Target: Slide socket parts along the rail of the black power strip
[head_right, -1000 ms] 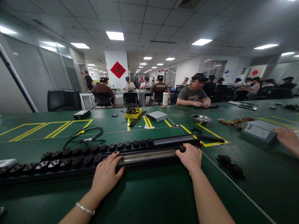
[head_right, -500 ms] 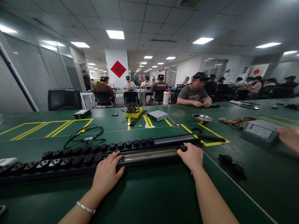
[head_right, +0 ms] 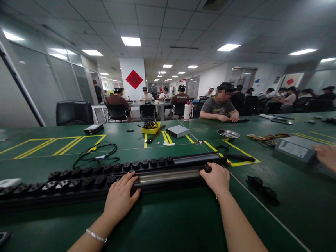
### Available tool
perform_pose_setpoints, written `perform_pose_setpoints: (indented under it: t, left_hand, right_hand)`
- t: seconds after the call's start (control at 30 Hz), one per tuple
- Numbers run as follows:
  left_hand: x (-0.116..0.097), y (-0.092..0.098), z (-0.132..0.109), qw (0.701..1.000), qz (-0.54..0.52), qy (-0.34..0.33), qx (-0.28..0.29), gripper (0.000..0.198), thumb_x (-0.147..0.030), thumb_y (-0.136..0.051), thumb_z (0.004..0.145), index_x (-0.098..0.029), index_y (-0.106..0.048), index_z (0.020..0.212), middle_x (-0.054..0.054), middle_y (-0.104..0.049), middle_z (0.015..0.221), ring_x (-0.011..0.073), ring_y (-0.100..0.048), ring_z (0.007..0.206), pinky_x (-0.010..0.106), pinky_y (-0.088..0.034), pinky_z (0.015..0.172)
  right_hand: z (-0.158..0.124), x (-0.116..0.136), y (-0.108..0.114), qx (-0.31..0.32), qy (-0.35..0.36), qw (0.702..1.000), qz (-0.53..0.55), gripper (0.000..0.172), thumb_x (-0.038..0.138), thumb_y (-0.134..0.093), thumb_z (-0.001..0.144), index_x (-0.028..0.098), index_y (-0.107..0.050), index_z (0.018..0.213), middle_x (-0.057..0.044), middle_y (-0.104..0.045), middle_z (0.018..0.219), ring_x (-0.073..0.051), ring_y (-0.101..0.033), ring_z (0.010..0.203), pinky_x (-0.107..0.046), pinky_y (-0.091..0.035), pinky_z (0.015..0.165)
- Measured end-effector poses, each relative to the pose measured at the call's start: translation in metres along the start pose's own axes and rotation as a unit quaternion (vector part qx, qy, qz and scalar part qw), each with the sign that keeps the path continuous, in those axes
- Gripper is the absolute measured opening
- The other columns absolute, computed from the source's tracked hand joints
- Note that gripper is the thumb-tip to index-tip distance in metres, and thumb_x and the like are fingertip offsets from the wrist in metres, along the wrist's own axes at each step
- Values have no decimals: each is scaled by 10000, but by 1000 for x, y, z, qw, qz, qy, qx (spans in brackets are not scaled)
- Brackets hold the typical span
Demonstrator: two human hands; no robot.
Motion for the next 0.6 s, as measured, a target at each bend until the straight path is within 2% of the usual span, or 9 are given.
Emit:
perform_pose_setpoints:
  t: [0.33, 0.43, 0.53, 0.6]
  left_hand:
    - [0, 1, -1, 1000, -5, -3, -5, 362, -338, -496, 790, -234, -551, 1132, 44, -499, 1305, 238, -436, 1207, 403, -387, 931]
    - [0, 2, -1, 1000, -12, -2, -6, 361, -336, -504, 785, -236, -556, 1128, 45, -506, 1298, 239, -441, 1203, 400, -389, 931]
    - [0, 2, -1, 1000, -9, -1, -6, 360, -331, -501, 788, -233, -551, 1130, 45, -503, 1301, 235, -436, 1208, 395, -383, 932]
    - [-1, 1, -1, 1000, -4, -3, -5, 355, -331, -496, 792, -233, -548, 1129, 43, -498, 1307, 232, -432, 1211, 392, -380, 931]
  right_hand:
    - [0, 1, -1, 14, 4, 1000, 3, 396, 407, -461, 688, 192, -622, 979, -85, -620, 1053, -255, -529, 1006, -384, -334, 898]
    - [0, -1, -3, 4, 7, 1000, 0, 367, 413, -477, 676, 204, -633, 934, -77, -578, 1150, -285, -440, 1129, -435, -292, 951]
    - [0, -7, -5, -2, -23, 1000, -5, 370, 449, -481, 670, 227, -638, 921, -51, -509, 1252, -321, -324, 1226, -532, -229, 979]
    - [-1, -10, -6, 7, -44, 999, -3, 375, 457, -473, 677, 243, -635, 939, -47, -502, 1256, -324, -337, 1214, -560, -239, 960]
Point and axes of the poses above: each hand's wrist, its own z-axis towards the middle knuckle, its own y-axis out of the back of the hand, x = y × z, the point moved 8 cm from there along z, towards the middle knuckle
